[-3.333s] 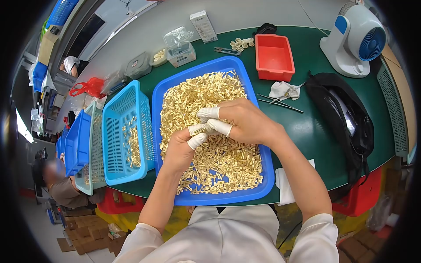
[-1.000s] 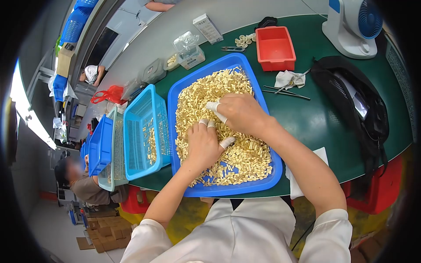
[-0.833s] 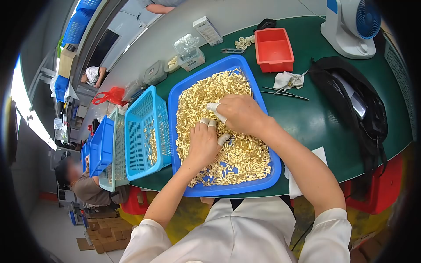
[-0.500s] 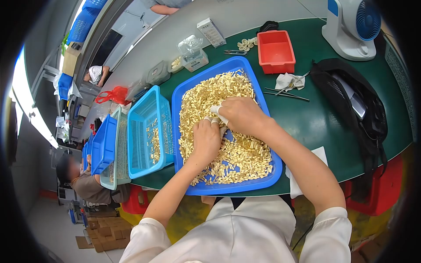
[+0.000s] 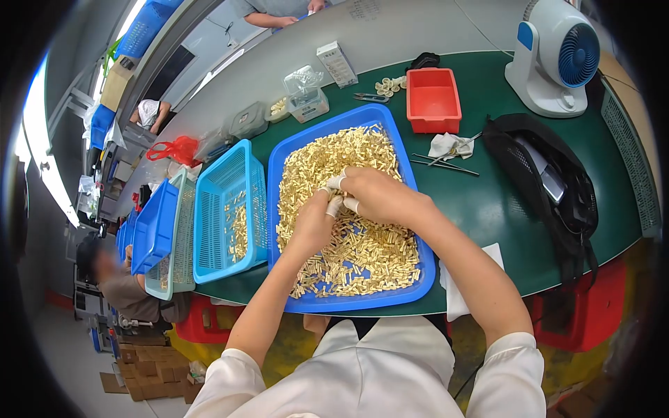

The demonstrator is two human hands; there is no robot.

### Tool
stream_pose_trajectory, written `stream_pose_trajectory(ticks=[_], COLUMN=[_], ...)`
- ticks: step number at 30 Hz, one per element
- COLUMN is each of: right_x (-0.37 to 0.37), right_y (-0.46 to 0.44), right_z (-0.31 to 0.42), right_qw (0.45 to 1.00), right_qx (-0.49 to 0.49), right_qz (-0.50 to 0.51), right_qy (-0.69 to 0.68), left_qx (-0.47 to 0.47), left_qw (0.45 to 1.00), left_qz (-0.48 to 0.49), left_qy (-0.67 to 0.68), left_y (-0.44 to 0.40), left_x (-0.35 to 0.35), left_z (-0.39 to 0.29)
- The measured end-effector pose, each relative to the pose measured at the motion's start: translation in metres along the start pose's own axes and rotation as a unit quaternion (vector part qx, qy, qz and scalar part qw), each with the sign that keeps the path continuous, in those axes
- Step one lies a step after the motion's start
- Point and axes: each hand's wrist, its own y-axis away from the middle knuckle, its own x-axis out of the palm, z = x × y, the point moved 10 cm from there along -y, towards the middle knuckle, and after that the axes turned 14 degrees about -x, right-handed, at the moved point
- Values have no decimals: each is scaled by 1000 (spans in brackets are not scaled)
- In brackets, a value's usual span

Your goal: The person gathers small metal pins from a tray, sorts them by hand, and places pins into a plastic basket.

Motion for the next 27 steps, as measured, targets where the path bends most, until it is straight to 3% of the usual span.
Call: stream_pose_trajectory(ticks=[1,2,3,6,7,10,14,27], right_x=[-1,-4,-6,-10,-10,-9,-3,1], right_y=[0,0,0,1,1,1,3,4], right_z=[-2,-3,-5,-9,-9,-11,-10,-13], right_qw=[1000,1000,1000,999,999,1000,999,997], right_qx=[1,-1,-3,1,3,15,37,42], right_qz=[1,-10,-21,-28,-23,-1,33,55], right_qy=[2,-10,-23,-30,-25,-9,18,16], left_qx=[-92,-178,-176,-220,-220,-271,-287,-278], left_qw=[977,908,907,809,808,735,697,553], left_qz=[94,186,187,290,293,321,327,379], left_qy=[170,332,333,461,462,532,570,688], left_y=[-3,-2,-4,-1,-2,3,6,12], left_x=[11,28,26,43,44,57,64,61], left_z=[14,24,25,24,24,27,30,17])
